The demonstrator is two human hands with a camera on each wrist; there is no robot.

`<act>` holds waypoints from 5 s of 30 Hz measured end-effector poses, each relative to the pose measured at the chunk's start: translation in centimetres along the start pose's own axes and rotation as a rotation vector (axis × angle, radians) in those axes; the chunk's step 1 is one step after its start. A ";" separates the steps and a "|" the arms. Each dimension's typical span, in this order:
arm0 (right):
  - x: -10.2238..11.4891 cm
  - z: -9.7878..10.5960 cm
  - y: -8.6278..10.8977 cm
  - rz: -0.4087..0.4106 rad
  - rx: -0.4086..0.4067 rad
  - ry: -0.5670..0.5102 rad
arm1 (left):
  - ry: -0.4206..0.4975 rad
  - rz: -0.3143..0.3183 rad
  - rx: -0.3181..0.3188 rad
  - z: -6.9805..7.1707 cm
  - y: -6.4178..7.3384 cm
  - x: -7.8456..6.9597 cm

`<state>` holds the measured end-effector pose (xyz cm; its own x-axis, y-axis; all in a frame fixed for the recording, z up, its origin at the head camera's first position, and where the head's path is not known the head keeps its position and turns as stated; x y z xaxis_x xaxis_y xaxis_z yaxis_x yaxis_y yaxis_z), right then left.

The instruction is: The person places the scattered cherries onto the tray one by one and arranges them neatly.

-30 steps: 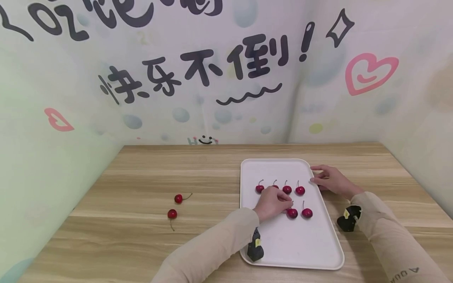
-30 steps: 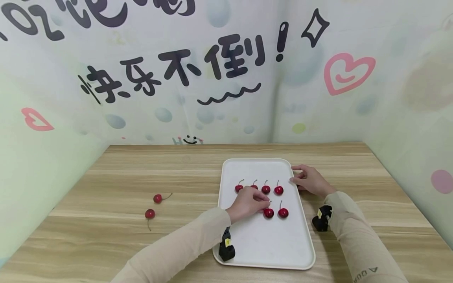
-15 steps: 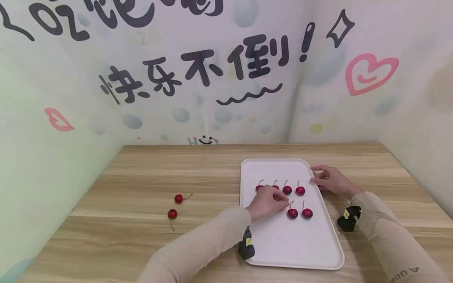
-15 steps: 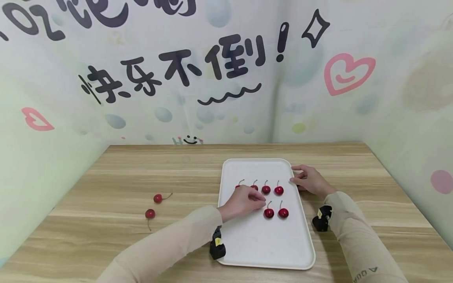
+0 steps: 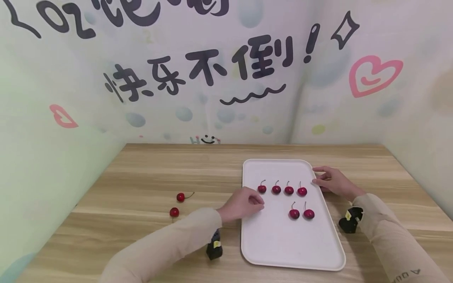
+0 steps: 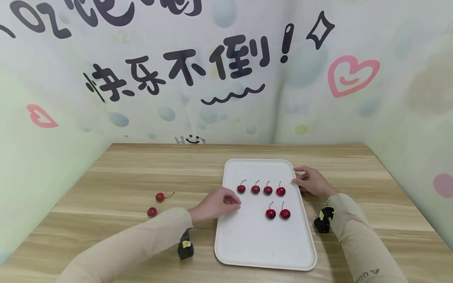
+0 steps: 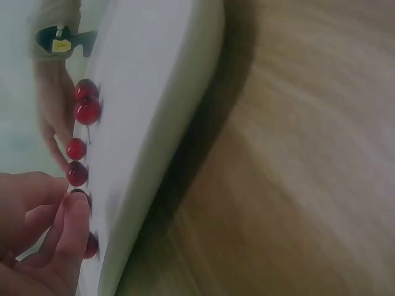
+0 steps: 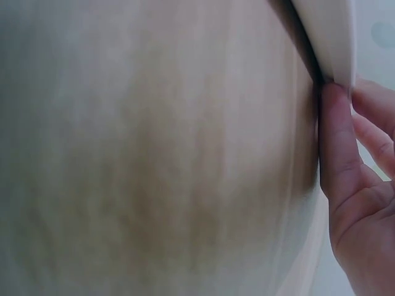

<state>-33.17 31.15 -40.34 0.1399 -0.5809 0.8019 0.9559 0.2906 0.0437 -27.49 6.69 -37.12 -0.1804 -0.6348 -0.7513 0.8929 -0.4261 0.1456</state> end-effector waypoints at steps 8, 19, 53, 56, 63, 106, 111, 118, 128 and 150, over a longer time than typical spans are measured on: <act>-0.3 0.1 0.0 0.000 -0.006 -0.006 | -0.019 -0.006 -0.027 4.5 1.7 1.4; -0.3 -0.1 -0.2 -0.005 -0.007 -0.010 | 0.019 -0.050 0.020 8.1 2.7 5.8; -0.6 0.1 -0.1 -0.002 -0.006 -0.020 | -0.068 0.143 -0.070 13.2 2.5 14.9; -0.6 0.1 0.0 -0.004 -0.006 -0.011 | -0.064 0.129 -0.063 13.0 2.6 14.9; -0.6 0.1 0.1 -0.006 -0.007 0.003 | -0.070 0.108 -0.080 12.9 2.7 14.7; -0.2 0.1 0.0 0.005 -0.003 0.008 | 0.135 0.115 -0.026 10.7 1.8 10.2; -0.2 0.0 0.0 0.003 -0.004 0.006 | 0.161 0.113 0.008 9.4 1.4 8.5; -0.3 0.1 0.0 0.011 -0.008 0.005 | 0.208 0.108 0.045 7.5 0.8 6.4; -0.2 0.0 0.0 0.018 -0.004 0.008 | 0.276 0.089 0.100 4.4 0.0 3.6; -0.5 0.1 -0.1 -0.009 0.000 0.005 | 0.366 0.049 0.158 -2.4 -2.3 -0.7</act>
<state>-33.36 31.49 -40.71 0.1325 -0.5876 0.7983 0.9572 0.2850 0.0509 -28.38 9.68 -38.46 0.0451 -0.3971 -0.9166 0.8173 -0.5130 0.2625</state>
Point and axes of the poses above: each hand's wrist, its own y-axis away from the middle knuckle, its own z-axis out of the back of the hand, x = y × z, the point moved 10 cm from there along -y, towards the middle knuckle, and after that the axes turned 8 degrees about z, right-handed, at the moved point
